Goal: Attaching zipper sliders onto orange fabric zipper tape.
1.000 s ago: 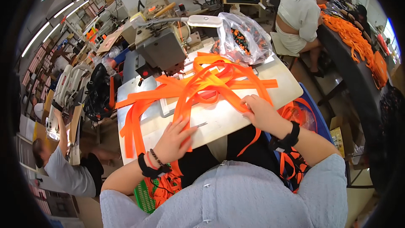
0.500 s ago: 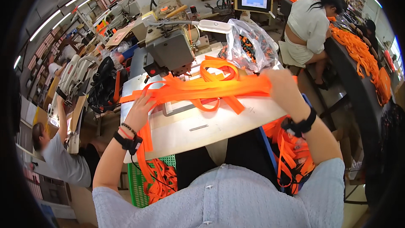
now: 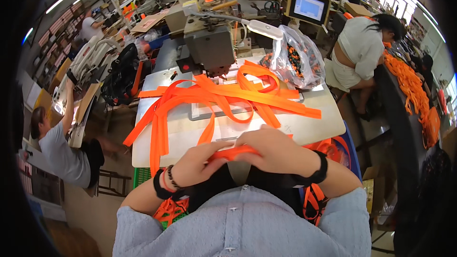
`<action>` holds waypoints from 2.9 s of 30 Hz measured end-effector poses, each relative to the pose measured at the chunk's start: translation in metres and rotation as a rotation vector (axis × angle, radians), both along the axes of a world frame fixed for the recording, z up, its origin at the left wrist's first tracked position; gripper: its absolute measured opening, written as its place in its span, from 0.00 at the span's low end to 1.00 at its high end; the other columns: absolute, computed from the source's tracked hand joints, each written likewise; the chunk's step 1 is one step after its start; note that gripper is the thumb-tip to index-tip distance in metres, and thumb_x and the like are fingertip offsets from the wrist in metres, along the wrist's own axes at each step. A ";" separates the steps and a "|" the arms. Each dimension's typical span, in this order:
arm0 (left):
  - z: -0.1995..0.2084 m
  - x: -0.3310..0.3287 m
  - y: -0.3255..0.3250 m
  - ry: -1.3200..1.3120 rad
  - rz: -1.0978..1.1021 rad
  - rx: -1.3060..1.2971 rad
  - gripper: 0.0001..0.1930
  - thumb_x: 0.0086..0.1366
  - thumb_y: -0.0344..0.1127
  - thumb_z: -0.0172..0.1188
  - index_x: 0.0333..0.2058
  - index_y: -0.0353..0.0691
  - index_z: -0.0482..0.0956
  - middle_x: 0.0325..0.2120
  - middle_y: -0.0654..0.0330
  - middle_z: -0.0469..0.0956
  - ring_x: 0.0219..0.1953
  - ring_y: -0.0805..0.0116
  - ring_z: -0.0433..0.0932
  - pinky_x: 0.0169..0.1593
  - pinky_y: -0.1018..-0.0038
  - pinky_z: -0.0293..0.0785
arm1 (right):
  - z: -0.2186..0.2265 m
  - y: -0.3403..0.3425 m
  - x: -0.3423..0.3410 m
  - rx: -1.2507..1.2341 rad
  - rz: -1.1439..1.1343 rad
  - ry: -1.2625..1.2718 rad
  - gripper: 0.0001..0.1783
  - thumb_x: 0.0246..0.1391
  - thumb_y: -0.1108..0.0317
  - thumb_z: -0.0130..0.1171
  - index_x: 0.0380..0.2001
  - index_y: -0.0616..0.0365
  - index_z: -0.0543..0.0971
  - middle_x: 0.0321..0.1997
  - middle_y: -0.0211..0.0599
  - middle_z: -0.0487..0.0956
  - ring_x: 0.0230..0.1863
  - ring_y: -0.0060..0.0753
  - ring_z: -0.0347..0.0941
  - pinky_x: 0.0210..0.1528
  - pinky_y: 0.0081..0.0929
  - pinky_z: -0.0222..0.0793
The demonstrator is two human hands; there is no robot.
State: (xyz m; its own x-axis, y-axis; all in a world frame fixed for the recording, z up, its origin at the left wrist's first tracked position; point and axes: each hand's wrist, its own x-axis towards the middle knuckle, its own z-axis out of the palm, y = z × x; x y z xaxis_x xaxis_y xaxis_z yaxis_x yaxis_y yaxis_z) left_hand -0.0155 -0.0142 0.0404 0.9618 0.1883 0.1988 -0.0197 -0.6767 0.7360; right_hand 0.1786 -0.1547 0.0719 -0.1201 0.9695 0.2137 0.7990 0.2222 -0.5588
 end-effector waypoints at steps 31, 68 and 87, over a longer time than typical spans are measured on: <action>-0.074 0.043 -0.008 -0.103 0.203 -1.099 0.19 0.73 0.42 0.42 0.46 0.29 0.71 0.29 0.58 0.77 0.31 0.71 0.78 0.40 0.75 0.76 | -0.023 0.083 0.204 0.093 -0.516 -0.529 0.21 0.45 0.75 0.56 0.45 0.68 0.72 0.41 0.61 0.76 0.44 0.57 0.74 0.41 0.41 0.71; -0.087 0.030 0.018 -0.161 0.177 -1.512 0.18 0.72 0.41 0.45 0.44 0.29 0.71 0.30 0.58 0.76 0.32 0.70 0.75 0.41 0.74 0.74 | -0.015 0.101 0.249 -0.113 -0.710 1.568 0.08 0.64 0.64 0.46 0.36 0.56 0.69 0.28 0.33 0.70 0.26 0.24 0.64 0.17 0.19 0.53; -0.087 0.012 0.015 -0.311 0.337 -1.388 0.18 0.72 0.42 0.45 0.42 0.29 0.73 0.28 0.59 0.76 0.30 0.72 0.75 0.38 0.74 0.74 | -0.028 0.117 0.042 -0.483 -0.357 1.416 0.11 0.61 0.59 0.54 0.37 0.55 0.72 0.28 0.31 0.74 0.24 0.24 0.71 0.12 0.15 0.55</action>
